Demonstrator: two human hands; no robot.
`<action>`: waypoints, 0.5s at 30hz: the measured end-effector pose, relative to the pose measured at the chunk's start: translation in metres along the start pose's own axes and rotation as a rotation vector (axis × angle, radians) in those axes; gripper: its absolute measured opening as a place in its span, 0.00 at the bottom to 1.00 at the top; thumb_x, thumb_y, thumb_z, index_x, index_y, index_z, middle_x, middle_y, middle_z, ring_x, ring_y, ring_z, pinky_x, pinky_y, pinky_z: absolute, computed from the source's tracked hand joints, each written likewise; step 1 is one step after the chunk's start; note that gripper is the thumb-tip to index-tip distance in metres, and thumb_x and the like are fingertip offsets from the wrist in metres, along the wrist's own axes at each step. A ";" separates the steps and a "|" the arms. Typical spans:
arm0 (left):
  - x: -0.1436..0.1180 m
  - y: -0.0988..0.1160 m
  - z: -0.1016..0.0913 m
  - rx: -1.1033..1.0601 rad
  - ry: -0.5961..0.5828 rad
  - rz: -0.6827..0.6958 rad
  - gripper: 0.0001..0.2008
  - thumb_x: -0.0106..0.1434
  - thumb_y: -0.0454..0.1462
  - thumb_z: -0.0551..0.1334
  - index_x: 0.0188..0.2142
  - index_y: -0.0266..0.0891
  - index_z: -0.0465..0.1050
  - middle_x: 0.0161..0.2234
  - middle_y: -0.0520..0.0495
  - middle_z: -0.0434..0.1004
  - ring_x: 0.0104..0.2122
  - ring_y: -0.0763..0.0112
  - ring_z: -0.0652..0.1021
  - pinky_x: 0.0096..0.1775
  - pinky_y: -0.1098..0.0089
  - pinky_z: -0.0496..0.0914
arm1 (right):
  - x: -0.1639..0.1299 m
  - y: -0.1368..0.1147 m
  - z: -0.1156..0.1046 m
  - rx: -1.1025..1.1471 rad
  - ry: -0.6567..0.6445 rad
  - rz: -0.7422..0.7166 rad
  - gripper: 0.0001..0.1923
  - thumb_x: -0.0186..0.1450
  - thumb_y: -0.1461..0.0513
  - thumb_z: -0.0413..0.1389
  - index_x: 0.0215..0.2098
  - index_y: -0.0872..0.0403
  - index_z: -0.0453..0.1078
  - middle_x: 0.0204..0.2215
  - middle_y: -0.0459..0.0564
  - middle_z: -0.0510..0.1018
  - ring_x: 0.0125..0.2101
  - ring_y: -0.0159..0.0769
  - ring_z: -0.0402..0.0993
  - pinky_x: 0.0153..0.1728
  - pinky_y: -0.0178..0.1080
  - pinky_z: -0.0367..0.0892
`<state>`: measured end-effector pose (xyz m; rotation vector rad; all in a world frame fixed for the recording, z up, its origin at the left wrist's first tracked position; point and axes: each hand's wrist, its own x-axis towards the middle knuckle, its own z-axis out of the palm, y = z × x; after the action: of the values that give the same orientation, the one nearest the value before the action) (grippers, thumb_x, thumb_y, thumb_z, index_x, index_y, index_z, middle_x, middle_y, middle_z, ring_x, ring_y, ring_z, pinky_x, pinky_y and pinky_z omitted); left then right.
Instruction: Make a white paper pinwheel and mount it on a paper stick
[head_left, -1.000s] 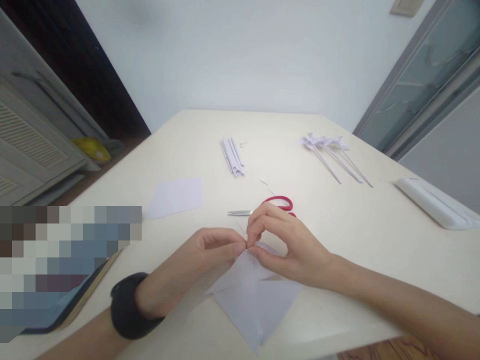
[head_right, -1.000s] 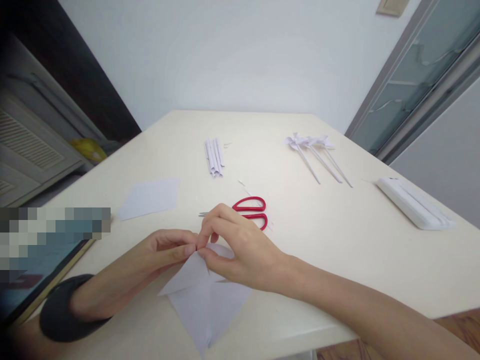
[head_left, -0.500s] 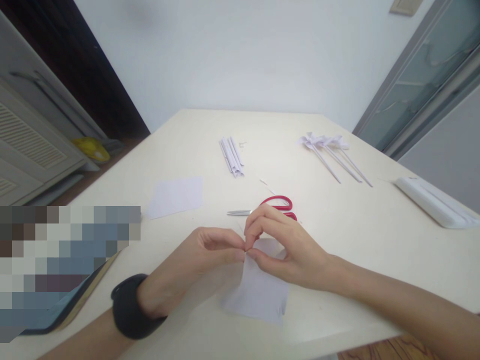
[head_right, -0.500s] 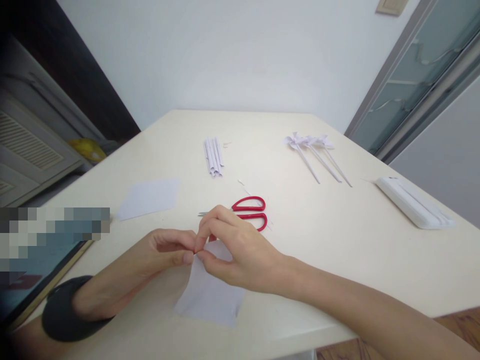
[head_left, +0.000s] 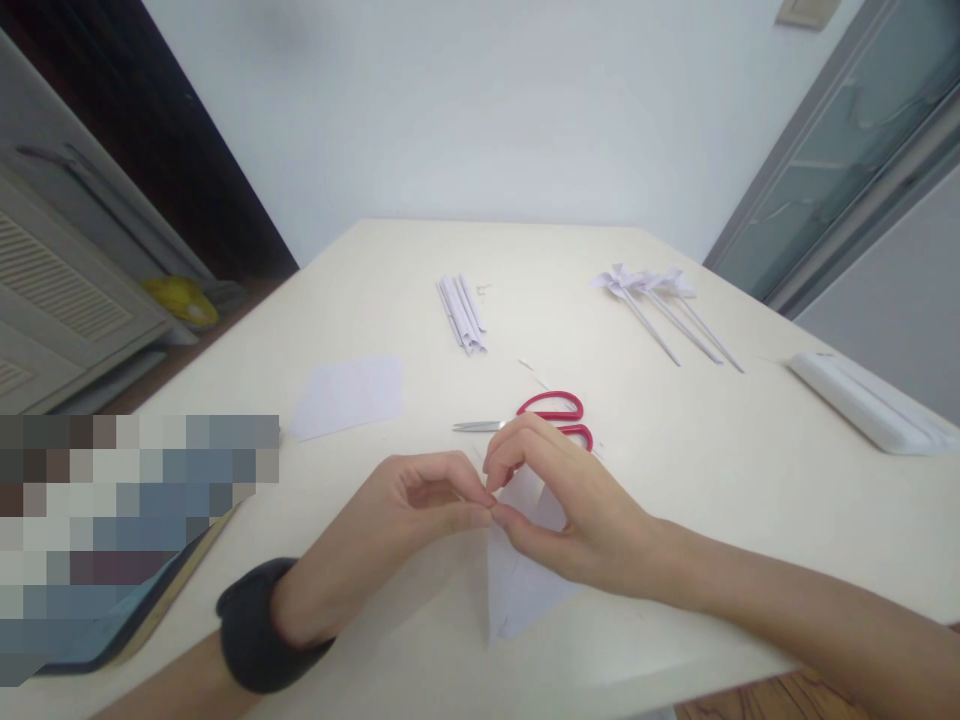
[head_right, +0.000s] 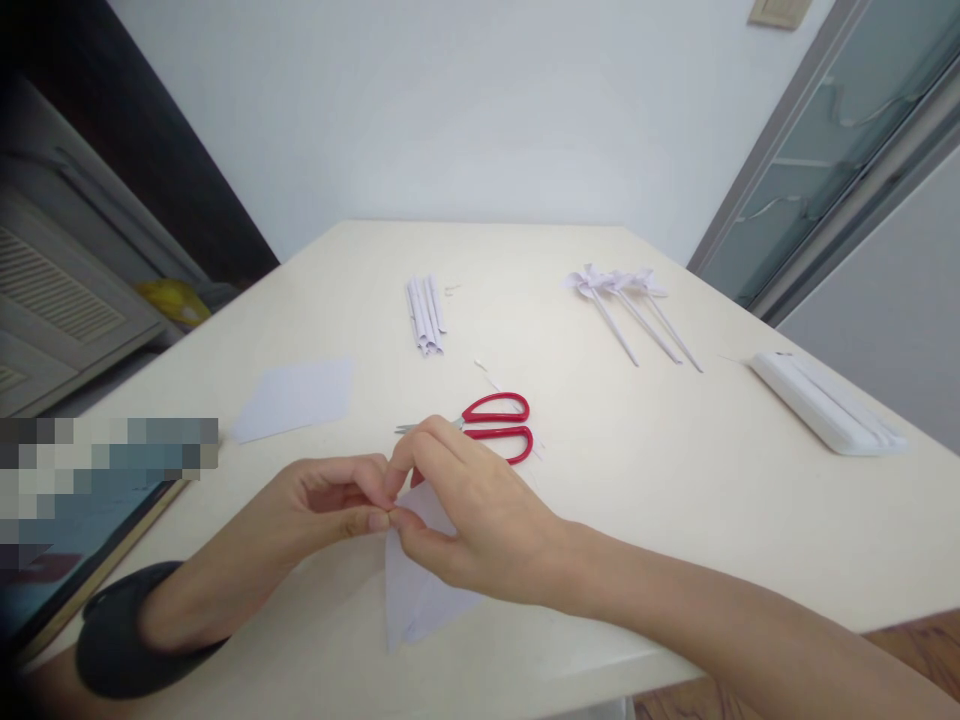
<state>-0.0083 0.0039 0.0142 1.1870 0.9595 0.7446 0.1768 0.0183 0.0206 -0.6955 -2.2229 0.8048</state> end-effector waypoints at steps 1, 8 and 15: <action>0.000 0.000 0.000 0.002 0.010 0.006 0.05 0.56 0.33 0.63 0.24 0.39 0.72 0.26 0.54 0.72 0.31 0.74 0.71 0.33 0.76 0.63 | 0.000 0.000 0.000 0.001 0.005 0.000 0.11 0.56 0.71 0.53 0.36 0.56 0.60 0.35 0.48 0.66 0.36 0.31 0.64 0.37 0.34 0.62; -0.004 0.004 -0.003 -0.026 0.016 -0.050 0.07 0.58 0.37 0.61 0.26 0.39 0.66 0.26 0.56 0.67 0.27 0.77 0.68 0.28 0.77 0.61 | 0.004 0.004 -0.011 0.000 0.091 0.064 0.10 0.59 0.68 0.53 0.39 0.54 0.60 0.36 0.48 0.67 0.37 0.32 0.64 0.36 0.36 0.62; -0.006 0.005 -0.008 -0.007 0.122 -0.034 0.05 0.60 0.39 0.59 0.30 0.41 0.65 0.24 0.56 0.64 0.25 0.77 0.64 0.27 0.77 0.58 | 0.009 0.012 -0.021 -0.065 0.103 0.206 0.08 0.61 0.63 0.51 0.41 0.52 0.62 0.38 0.47 0.69 0.38 0.34 0.65 0.38 0.38 0.61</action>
<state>-0.0175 0.0030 0.0198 1.1265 1.0744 0.7996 0.1893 0.0395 0.0277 -0.9873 -2.1158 0.7803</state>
